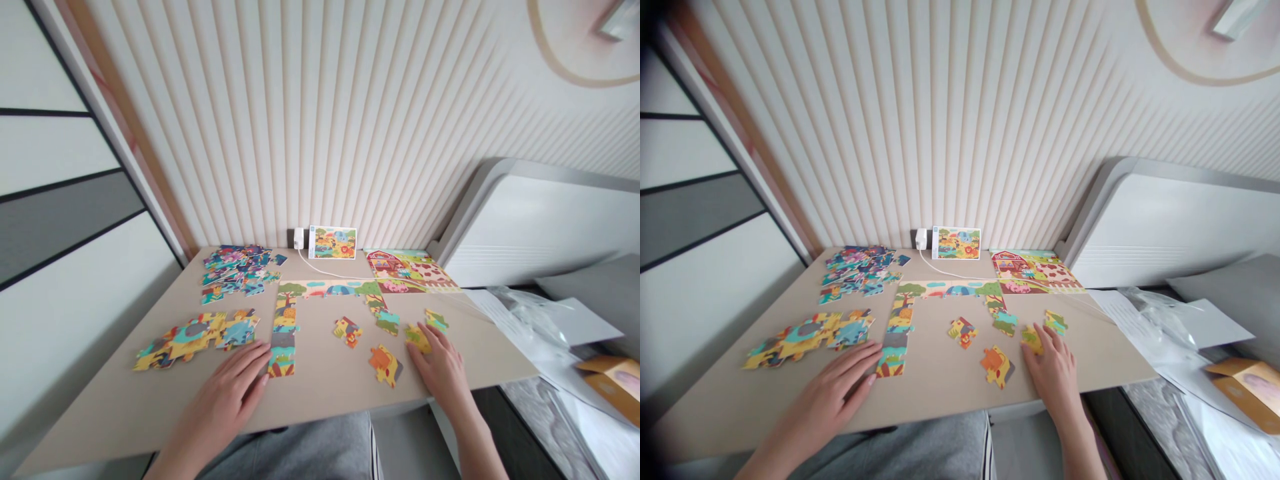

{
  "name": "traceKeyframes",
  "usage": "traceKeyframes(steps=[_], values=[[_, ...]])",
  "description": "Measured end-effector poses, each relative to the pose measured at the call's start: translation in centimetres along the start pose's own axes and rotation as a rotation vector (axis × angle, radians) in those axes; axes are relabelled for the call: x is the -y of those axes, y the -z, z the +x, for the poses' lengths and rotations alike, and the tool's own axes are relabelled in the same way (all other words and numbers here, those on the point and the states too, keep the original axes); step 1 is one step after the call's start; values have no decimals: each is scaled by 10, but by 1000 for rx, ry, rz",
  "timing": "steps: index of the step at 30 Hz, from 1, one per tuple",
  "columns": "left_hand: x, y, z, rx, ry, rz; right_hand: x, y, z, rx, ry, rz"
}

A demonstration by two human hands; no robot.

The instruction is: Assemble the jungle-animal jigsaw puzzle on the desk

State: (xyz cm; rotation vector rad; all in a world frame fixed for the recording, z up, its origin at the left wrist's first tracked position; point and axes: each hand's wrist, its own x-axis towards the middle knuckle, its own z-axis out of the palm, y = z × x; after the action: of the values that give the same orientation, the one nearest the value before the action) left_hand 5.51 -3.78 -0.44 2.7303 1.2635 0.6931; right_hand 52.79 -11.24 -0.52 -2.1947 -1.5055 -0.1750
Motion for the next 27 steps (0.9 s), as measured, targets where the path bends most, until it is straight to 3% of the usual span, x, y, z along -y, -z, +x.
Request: traceKeyframes(steps=[6,11,17,20,27], values=[[0,1,0,-12,-3,0,24,-12,32,121,194,43],[-1,1,0,5,3,-1,27,-15,47,143,233,28],[-3,2,0,-6,10,-9,-11,-2,61,-15,106,-10],[-3,3,1,-10,7,-9,-35,-2,71,-27,53,-15],[-3,2,0,-15,6,0,-54,-18,81,49,202,45]])
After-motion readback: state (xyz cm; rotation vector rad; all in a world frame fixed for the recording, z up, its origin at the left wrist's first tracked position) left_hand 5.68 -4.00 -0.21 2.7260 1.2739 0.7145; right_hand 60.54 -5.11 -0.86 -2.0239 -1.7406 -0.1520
